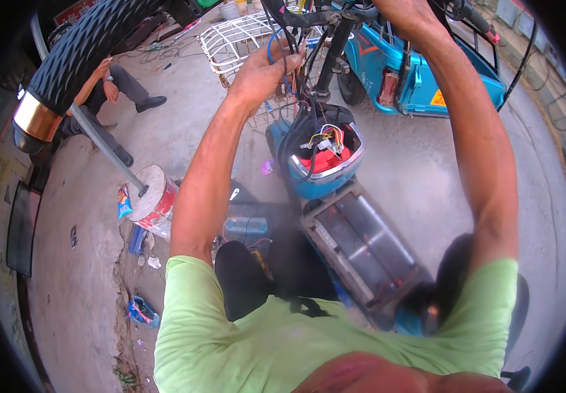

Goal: The person works on the wiring of an electric scooter, stripping wires with a tool and connecting them into a plastic harness.

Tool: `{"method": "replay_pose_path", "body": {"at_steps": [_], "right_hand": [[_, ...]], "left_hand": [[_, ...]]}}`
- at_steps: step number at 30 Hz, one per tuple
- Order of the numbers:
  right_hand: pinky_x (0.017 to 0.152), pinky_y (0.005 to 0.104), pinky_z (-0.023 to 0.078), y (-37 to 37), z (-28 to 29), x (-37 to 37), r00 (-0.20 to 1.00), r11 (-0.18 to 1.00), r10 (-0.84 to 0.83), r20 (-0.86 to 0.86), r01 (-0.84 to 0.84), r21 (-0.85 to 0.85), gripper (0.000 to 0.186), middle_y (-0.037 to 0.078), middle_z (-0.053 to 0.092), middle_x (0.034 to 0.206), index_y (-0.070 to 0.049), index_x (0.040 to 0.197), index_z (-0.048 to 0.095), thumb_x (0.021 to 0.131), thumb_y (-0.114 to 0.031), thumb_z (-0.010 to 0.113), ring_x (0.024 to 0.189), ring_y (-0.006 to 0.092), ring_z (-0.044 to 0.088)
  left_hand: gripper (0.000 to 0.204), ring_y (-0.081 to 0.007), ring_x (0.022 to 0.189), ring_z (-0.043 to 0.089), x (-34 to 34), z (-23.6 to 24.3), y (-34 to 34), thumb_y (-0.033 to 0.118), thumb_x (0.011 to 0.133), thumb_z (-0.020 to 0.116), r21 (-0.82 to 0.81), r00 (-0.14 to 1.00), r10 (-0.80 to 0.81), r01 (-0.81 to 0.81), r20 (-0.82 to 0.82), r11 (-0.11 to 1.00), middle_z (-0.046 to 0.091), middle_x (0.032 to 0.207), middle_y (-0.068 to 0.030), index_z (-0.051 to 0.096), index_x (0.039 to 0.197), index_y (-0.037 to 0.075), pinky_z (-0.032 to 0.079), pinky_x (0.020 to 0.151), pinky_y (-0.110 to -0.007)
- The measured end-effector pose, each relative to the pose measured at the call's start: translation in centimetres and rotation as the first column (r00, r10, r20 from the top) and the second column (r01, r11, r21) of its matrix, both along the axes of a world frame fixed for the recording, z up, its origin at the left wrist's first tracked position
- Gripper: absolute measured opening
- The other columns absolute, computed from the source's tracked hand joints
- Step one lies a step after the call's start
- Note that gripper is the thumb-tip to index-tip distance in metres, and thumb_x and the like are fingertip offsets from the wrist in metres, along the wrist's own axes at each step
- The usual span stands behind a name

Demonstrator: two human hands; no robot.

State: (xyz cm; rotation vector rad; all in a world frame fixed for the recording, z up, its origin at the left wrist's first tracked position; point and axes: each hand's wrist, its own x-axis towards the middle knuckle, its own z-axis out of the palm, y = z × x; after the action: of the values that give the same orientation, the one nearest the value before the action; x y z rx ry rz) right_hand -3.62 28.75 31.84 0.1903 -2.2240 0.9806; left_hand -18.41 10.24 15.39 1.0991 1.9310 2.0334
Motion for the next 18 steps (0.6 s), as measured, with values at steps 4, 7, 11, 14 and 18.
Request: {"method": "replay_pose_path", "body": {"at_steps": [4, 7, 11, 14, 18], "right_hand": [[0.1, 0.0454, 0.048, 0.4, 0.1, -0.1, 0.999, 0.999, -0.032, 0.014, 0.032, 0.013, 0.071, 0.02, 0.069, 0.123, 0.001, 0.133, 0.062, 0.089, -0.054, 0.065, 0.113, 0.0276, 0.064], [0.1, 0.0469, 0.048, 0.0, 0.0, 0.8, 0.999, 1.0, -0.011, 0.051, 0.012, -0.019, 0.072, 0.02, 0.068, 0.123, 0.0, 0.133, 0.061, 0.088, -0.056, 0.065, 0.115, 0.0287, 0.063], [0.1, 0.0487, 0.048, 0.7, -0.3, -0.7, 0.997, 0.998, 0.007, 0.072, -0.002, -0.069, 0.074, 0.02, 0.068, 0.124, 0.0, 0.135, 0.06, 0.088, -0.057, 0.064, 0.116, 0.0298, 0.062], [0.101, 0.0506, 0.048, -0.3, -0.5, -1.2, 0.998, 0.999, 0.015, 0.061, -0.013, -0.042, 0.078, 0.021, 0.067, 0.126, 0.0, 0.138, 0.058, 0.087, -0.058, 0.065, 0.117, 0.0306, 0.062], [0.105, 0.0538, 0.047, -0.6, 0.4, 3.4, 0.995, 0.998, -0.054, 0.08, 0.055, -0.009, 0.085, 0.025, 0.064, 0.131, 0.002, 0.144, 0.052, 0.086, -0.059, 0.065, 0.122, 0.0331, 0.06]], "left_hand": [[0.058, -0.0244, 0.128, 0.06, -0.9, -1.2, -0.6, 0.045, 0.111, 0.037, 0.114, 0.964, -0.216, 0.2, 0.153, 0.973, 0.064, 0.137, -0.0138, 0.053, 0.144, 0.0, 0.046, 0.107, -0.044], [0.067, -0.0274, 0.13, 0.058, -1.4, -2.8, -0.7, 0.052, 0.111, 0.025, 0.257, 0.922, -0.282, 0.215, 0.264, 0.942, 0.062, 0.141, -0.0157, 0.052, 0.146, 0.001, 0.041, 0.112, -0.049], [0.045, -0.0208, 0.116, 0.064, -1.9, -4.9, -0.6, 0.031, 0.107, 0.049, 0.137, 0.954, -0.219, 0.194, 0.203, 0.971, 0.069, 0.126, -0.0103, 0.06, 0.137, -0.001, 0.049, 0.1, -0.038], [0.031, -0.0144, 0.102, 0.067, -1.6, -7.2, -0.9, 0.018, 0.101, 0.062, -0.053, 0.987, -0.005, 0.014, 0.162, 0.999, 0.073, 0.113, -0.0062, 0.068, 0.125, 0.001, 0.052, 0.089, -0.031], [0.016, -0.0083, 0.076, 0.064, -1.4, -9.1, 2.2, 0.011, 0.095, 0.072, -0.102, 0.992, 0.085, -0.075, 0.09, 0.992, 0.073, 0.091, -0.0017, 0.073, 0.106, 0.001, 0.049, 0.067, -0.025]]}}
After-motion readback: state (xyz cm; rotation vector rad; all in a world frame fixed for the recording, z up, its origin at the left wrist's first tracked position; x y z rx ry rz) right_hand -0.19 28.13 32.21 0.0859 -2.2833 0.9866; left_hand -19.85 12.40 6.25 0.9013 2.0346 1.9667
